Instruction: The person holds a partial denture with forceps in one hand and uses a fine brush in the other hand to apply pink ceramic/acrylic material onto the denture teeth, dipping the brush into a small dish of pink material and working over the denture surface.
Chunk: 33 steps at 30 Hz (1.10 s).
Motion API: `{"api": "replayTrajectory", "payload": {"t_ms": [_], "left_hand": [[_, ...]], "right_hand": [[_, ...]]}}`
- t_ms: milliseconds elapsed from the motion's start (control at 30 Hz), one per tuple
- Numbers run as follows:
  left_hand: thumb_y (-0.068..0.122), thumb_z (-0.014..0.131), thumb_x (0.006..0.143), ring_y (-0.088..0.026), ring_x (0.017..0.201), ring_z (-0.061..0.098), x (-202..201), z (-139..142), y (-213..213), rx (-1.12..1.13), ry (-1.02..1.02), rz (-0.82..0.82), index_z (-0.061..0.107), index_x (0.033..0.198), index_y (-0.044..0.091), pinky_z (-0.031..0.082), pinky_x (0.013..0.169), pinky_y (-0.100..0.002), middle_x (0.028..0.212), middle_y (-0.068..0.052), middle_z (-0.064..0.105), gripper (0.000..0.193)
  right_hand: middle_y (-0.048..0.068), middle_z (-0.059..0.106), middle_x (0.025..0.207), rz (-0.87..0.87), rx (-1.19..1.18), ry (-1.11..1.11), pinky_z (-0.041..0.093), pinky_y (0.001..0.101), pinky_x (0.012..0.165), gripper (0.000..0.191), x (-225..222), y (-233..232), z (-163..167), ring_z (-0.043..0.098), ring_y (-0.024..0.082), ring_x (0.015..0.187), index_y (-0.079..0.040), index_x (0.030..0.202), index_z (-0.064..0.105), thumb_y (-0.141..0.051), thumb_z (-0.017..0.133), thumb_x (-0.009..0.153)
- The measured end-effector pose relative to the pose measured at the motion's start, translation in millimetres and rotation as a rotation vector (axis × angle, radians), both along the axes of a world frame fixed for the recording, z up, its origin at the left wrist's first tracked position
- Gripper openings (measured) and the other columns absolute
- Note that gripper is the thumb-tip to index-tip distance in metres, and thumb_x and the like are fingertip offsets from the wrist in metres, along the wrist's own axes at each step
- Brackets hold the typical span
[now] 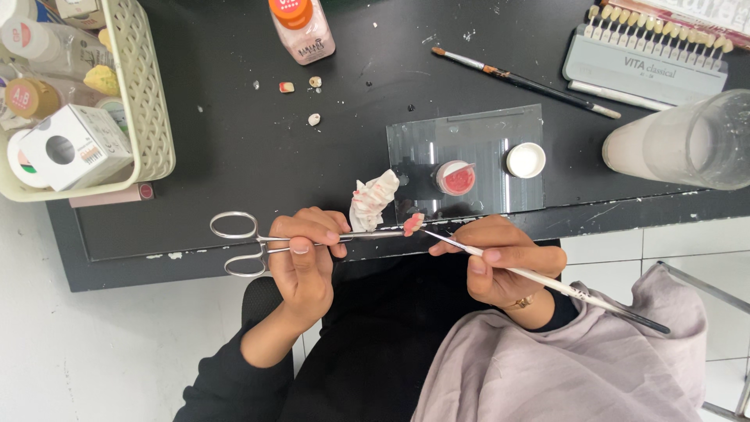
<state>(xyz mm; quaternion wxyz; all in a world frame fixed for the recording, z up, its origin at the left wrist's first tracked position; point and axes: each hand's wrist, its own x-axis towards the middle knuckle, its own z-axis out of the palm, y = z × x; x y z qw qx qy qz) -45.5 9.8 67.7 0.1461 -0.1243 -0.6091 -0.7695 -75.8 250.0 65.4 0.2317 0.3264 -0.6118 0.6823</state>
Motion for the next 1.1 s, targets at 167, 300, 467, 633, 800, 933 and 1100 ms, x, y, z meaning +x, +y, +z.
{"api": "replayTrajectory", "payload": {"t_ms": [167, 300, 467, 633, 800, 933, 1100], "left_hand": [[0.031, 0.040, 0.118, -0.014, 0.074, 0.055, 5, 2, -1, -0.005, -0.005, 0.001, 0.053, 0.107, 0.007, 0.054, 0.088, -0.038, 0.090, -0.007, 0.059, 0.029], [0.030, 0.041, 0.118, -0.014, 0.074, 0.055, 7, 2, -3, 0.002, -0.005, 0.001, 0.053, 0.108, 0.007, 0.054, 0.088, -0.037, 0.091, -0.007, 0.058, 0.028], [0.030, 0.041, 0.118, -0.014, 0.075, 0.055, 9, 2, -3, 0.005, -0.010, -0.006, 0.053, 0.108, 0.007, 0.054, 0.088, -0.038, 0.091, -0.007, 0.058, 0.029], [0.031, 0.041, 0.118, -0.014, 0.074, 0.055, 11, 1, -3, 0.007, -0.008, -0.003, 0.053, 0.108, 0.007, 0.054, 0.088, -0.038, 0.091, -0.007, 0.059, 0.029], [0.031, 0.041, 0.118, -0.014, 0.074, 0.055, 12, -1, -3, 0.003, -0.010, -0.002, 0.054, 0.108, 0.007, 0.054, 0.088, -0.038, 0.091, -0.007, 0.059, 0.029], [0.031, 0.041, 0.117, -0.014, 0.073, 0.055, 13, -1, -1, 0.007, -0.011, 0.001, 0.054, 0.107, 0.007, 0.054, 0.087, -0.038, 0.090, -0.006, 0.059, 0.029], [0.032, 0.041, 0.118, -0.014, 0.074, 0.055, 13, 0, -2, 0.005, -0.015, -0.005, 0.053, 0.108, 0.007, 0.054, 0.088, -0.038, 0.092, -0.007, 0.059, 0.029]], "right_hand": [[0.020, 0.064, 0.082, -0.012, 0.041, 0.018, 0.067, 0.0370, 0.055, 0.022, 3, -2, 2, 0.074, 0.027, 0.066, -0.005, 0.115, 0.036, -0.004, 0.053, 0.103], [0.019, 0.063, 0.083, -0.013, 0.029, 0.020, 0.066, 0.0377, 0.057, 0.022, 5, -4, 2, 0.073, 0.026, 0.066, -0.005, 0.116, 0.037, -0.004, 0.054, 0.102], [0.020, 0.062, 0.089, 0.002, 0.017, 0.011, 0.065, 0.0404, 0.061, 0.023, 9, -4, 0, 0.072, 0.025, 0.067, -0.004, 0.118, 0.038, -0.003, 0.055, 0.102], [0.020, 0.063, 0.089, 0.007, 0.006, 0.012, 0.065, 0.0404, 0.060, 0.023, 10, -4, -1, 0.073, 0.026, 0.067, -0.003, 0.118, 0.040, -0.003, 0.055, 0.101], [0.018, 0.065, 0.087, -0.007, 0.026, 0.040, 0.065, 0.0388, 0.058, 0.022, 11, -2, -2, 0.074, 0.027, 0.067, -0.003, 0.119, 0.040, -0.002, 0.054, 0.102], [0.019, 0.065, 0.089, -0.026, 0.027, 0.050, 0.065, 0.0374, 0.058, 0.022, 12, -2, -3, 0.075, 0.027, 0.067, -0.003, 0.119, 0.038, -0.004, 0.054, 0.103], [0.022, 0.064, 0.089, -0.016, 0.008, 0.045, 0.064, 0.0384, 0.058, 0.022, 11, -4, -3, 0.074, 0.026, 0.067, -0.002, 0.119, 0.040, -0.004, 0.054, 0.103]]}}
